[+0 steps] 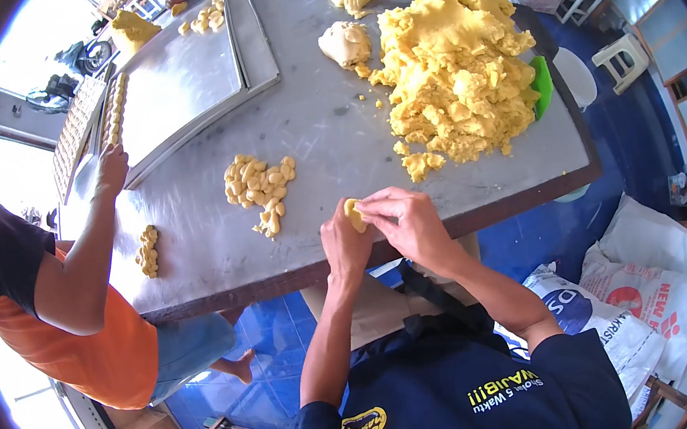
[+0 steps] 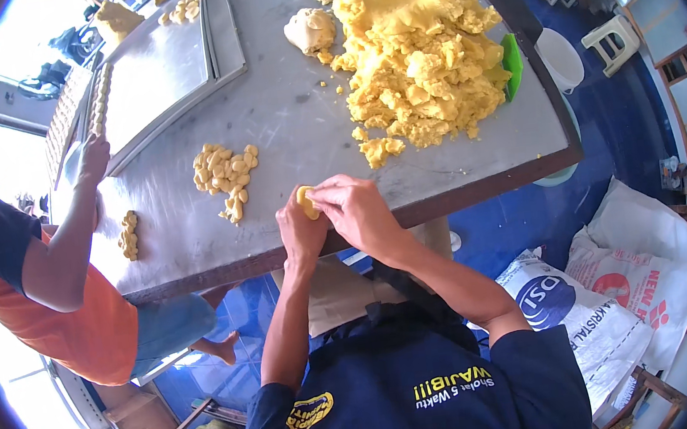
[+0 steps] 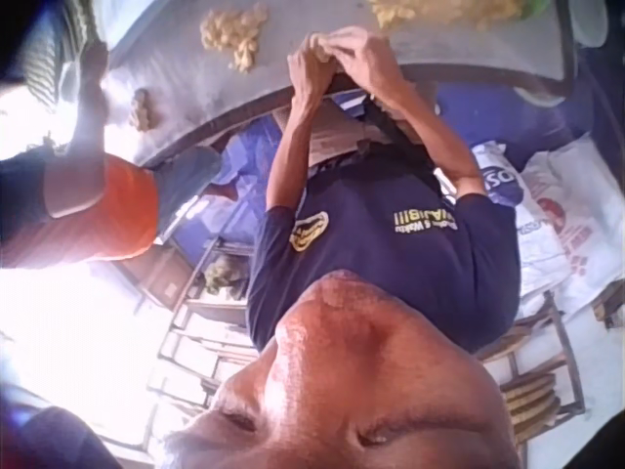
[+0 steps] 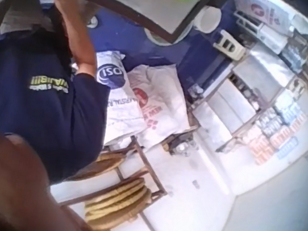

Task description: The person dries their hands with a cloth, sits down at a table, and assembles pastries by hand by pinching portions of yellow filling and wrapping them in dough.

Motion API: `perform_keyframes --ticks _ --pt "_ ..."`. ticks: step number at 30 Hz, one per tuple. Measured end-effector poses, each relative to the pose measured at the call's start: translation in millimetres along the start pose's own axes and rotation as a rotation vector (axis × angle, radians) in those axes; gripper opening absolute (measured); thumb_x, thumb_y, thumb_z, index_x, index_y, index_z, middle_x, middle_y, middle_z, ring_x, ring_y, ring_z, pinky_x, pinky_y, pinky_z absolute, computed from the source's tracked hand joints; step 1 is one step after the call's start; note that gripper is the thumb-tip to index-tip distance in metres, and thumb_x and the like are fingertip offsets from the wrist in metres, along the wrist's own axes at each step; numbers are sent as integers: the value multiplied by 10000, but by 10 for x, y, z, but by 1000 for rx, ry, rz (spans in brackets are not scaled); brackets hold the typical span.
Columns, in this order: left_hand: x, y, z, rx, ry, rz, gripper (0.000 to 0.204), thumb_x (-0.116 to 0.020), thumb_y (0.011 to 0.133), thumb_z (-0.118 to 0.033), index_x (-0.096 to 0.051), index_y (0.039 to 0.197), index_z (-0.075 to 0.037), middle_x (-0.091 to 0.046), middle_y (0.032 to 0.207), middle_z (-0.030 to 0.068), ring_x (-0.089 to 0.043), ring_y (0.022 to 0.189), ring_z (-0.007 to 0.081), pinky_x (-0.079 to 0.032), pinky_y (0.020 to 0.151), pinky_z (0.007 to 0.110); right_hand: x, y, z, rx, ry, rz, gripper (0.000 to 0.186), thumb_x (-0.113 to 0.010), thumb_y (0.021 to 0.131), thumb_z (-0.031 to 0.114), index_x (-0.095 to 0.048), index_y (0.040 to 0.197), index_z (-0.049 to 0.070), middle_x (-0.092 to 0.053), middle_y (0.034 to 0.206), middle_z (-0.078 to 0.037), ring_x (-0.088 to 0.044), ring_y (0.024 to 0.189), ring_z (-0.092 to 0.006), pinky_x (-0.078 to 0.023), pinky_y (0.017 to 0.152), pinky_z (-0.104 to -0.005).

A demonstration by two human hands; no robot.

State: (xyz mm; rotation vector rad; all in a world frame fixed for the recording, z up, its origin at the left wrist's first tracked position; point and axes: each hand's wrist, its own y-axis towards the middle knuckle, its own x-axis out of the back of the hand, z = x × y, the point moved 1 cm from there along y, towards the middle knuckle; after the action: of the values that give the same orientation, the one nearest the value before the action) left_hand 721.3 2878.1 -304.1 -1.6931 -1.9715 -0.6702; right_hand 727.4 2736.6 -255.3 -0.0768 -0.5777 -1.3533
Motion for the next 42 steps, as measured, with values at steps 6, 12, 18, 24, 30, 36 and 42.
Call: perform_keyframes --ticks 6,12,18,24,30,36,42 --pt "75 16 -29 -40 -151 26 291 -804 795 -107 -674 1050 -53 -738 908 211 -725 880 415 -573 748 461 -113 -5 40 209 -272 33 213 -701 914 -12 -771 1115 -10 -746 1082 -161 -740 908 -321 -602 816 -344" --pt "99 43 45 -137 -282 92 336 -856 776 -123 -694 1051 -18 -737 938 177 -730 857 363 -571 765 410 78 162 -170 -280 154 131 389 -792 883 41 -716 1261 -13 -736 1199 -164 -734 1043 -210 -598 888 -321" --pt "33 54 47 -278 -213 143 210 -800 881 -142 -703 1007 -4 -733 858 95 -699 775 202 -533 701 324 68 260 -183 -227 19 260 451 -828 845 84 -697 1258 -44 -722 1177 -195 -734 1040 -292 -583 897 -366" --pt "102 120 107 51 -633 126 403 -519 1115 -295 -708 920 2 -634 740 6 -481 637 78 -404 590 249 516 201 -511 -29 -678 8 292 -742 888 80 -735 1175 28 -718 1202 -106 -612 1143 -308 -524 961 -390" --pt "244 106 395 172 -1169 195 402 -409 1144 -386 -591 1069 -36 -613 960 55 -402 619 70 -353 561 222 605 -41 -634 123 -541 -116 232 -726 878 26 -768 1107 28 -747 1145 -108 -667 1066 -321 -527 897 -403" --pt "289 110 483 137 -966 340 337 -418 1144 -263 -541 1345 -22 -606 1149 73 -442 756 80 -399 682 237 624 482 -627 84 -382 -98 227 -669 905 12 -779 1103 21 -756 1142 -149 -705 1049 -307 -525 943 -385" --pt "232 65 95 184 -1072 326 322 -419 1143 -264 -590 1283 -29 -611 1047 45 -470 768 75 -413 702 232 490 174 -714 120 -601 5 392 -574 874 -71 -738 1213 38 -719 1260 -106 -665 1163 -328 -538 1006 -393"
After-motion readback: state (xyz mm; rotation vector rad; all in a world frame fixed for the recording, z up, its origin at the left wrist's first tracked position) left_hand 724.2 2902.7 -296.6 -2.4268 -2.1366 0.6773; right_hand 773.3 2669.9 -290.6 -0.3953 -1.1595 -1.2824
